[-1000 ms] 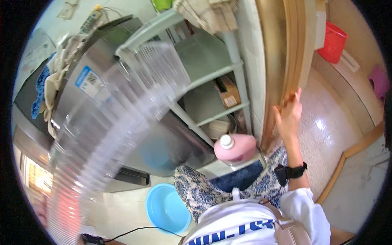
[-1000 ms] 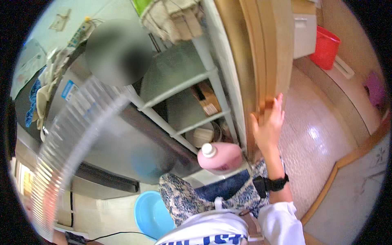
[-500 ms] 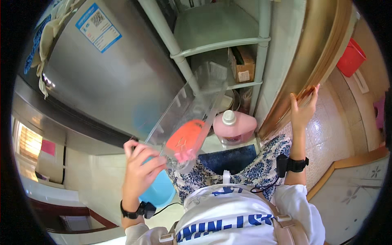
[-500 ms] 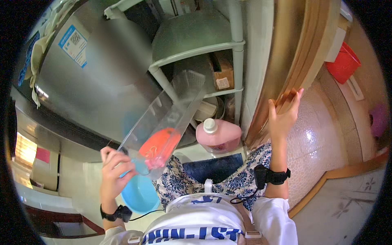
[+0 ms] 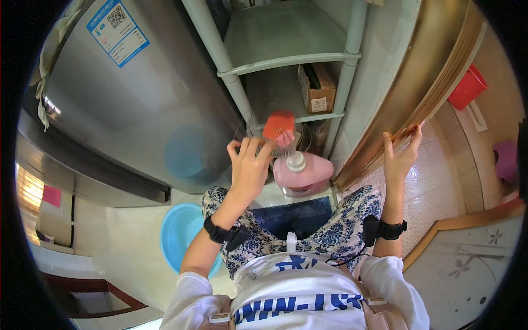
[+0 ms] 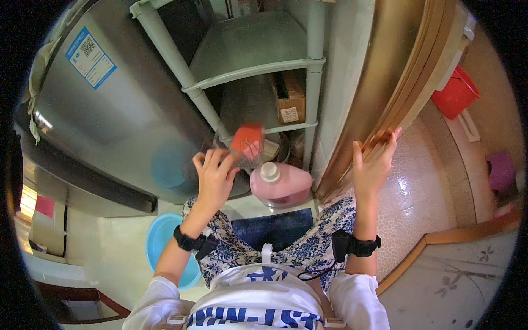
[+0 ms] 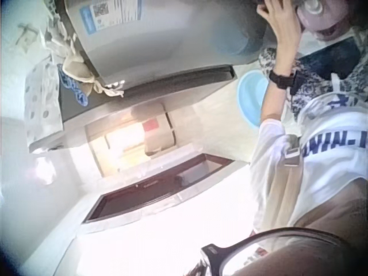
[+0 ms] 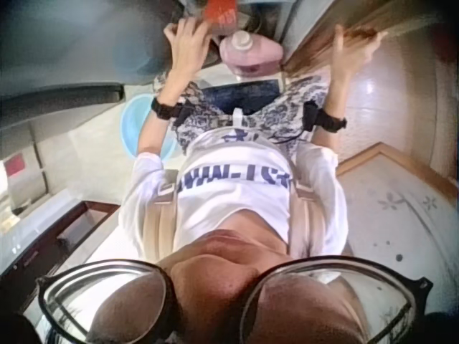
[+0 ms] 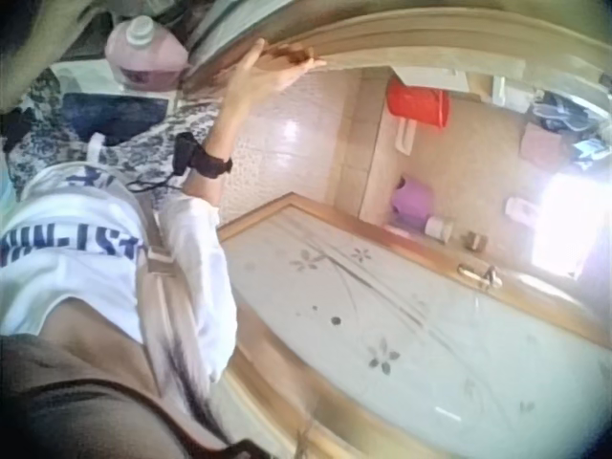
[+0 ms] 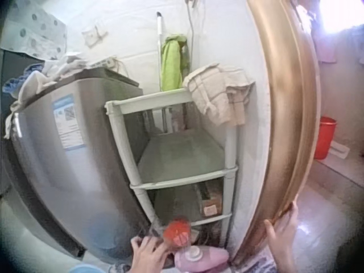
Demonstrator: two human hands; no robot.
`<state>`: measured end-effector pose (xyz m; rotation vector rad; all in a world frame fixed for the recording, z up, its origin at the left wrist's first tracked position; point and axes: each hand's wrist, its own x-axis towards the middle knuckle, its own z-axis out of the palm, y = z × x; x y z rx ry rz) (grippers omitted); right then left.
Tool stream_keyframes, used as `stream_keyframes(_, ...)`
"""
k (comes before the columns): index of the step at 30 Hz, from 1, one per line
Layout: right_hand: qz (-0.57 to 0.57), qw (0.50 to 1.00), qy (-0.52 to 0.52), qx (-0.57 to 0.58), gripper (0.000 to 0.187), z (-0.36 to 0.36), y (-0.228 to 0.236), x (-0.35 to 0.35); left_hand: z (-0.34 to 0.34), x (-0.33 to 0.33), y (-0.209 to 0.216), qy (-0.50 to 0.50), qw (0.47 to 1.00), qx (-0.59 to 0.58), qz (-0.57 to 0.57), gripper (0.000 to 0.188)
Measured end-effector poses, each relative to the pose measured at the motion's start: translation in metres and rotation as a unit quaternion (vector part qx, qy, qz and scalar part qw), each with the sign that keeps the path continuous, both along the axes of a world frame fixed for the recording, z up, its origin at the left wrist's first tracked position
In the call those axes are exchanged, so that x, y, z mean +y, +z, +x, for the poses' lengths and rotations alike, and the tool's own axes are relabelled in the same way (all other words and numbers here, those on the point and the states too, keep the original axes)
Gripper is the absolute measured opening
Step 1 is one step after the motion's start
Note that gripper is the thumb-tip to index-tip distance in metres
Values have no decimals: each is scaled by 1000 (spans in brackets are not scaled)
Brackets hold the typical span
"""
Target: Organizing and cleaning a storage shelf in a laundry area, handling a detergent bottle and various household items.
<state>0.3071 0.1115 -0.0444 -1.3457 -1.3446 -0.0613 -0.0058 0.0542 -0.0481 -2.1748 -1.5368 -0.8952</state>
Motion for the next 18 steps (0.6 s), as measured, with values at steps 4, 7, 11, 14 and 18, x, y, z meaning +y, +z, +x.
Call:
stream_keyframes(4,1,1000,0,-8,79,2,-3,2,3,54,-6,8,1000,24,15,35)
stream_keyframes(7,9,1000,-5,-21,79,1,-3,3,0,95,-14,8,998,48,47,25)
stream_keyframes(11,3,1000,-22,-17,79,2,-3,3,-1,131,-23,50,986,159,32,19)
stream_keyframes(14,-2,1000,-25,-4,78,3,-6,7,3,143,-23,99,980,173,11,12)
stream_keyframes(18,10,999,-35,-17,79,4,-12,11,4,137,-17,121,972,196,-40,6)
